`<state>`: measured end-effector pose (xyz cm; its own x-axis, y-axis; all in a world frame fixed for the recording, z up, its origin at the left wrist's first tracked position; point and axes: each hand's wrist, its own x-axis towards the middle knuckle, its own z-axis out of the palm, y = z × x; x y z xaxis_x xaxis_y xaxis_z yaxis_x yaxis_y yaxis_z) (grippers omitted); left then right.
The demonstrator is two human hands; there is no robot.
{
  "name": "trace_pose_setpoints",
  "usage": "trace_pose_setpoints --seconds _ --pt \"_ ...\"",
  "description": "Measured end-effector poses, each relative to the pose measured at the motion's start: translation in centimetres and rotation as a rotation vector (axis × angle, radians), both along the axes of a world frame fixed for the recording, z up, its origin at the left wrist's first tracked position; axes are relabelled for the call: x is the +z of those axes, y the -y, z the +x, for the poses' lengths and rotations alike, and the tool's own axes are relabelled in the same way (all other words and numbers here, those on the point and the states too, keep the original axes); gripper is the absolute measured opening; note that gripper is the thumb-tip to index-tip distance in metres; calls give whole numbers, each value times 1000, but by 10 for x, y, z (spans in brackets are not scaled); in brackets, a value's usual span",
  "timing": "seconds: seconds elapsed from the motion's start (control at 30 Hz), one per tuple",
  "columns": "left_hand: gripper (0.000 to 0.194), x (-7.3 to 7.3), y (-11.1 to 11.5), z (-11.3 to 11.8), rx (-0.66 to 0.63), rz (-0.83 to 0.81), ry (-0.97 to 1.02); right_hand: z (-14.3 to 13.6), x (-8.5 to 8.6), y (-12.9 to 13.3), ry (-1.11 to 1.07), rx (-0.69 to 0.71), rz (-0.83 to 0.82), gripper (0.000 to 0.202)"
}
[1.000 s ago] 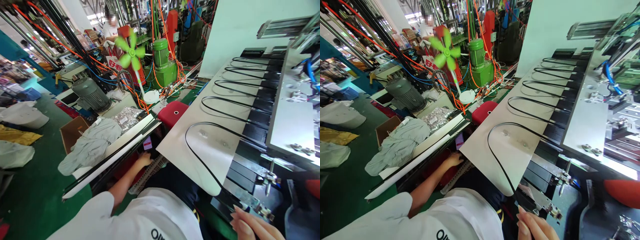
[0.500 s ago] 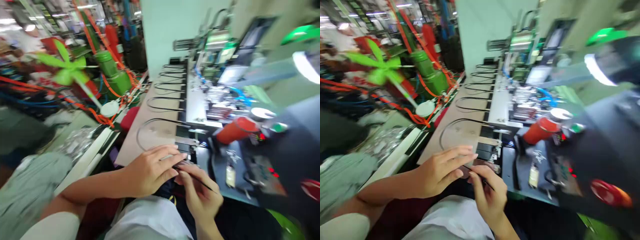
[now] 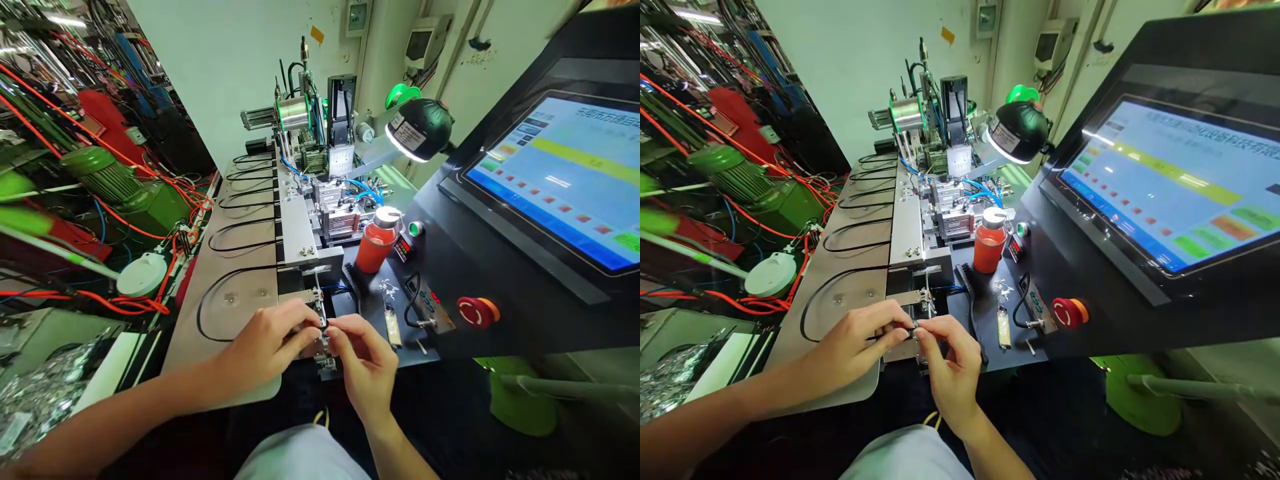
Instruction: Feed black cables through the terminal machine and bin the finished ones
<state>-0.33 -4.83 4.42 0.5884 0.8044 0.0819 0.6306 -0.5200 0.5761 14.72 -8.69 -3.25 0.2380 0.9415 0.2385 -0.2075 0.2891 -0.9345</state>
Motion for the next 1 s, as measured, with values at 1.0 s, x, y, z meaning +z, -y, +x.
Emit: trace_pose_setpoints --seconds 1.0 --pt "21 -32 -21 12 188 -182 307 -14 -13 -27 375 -265 101 15"
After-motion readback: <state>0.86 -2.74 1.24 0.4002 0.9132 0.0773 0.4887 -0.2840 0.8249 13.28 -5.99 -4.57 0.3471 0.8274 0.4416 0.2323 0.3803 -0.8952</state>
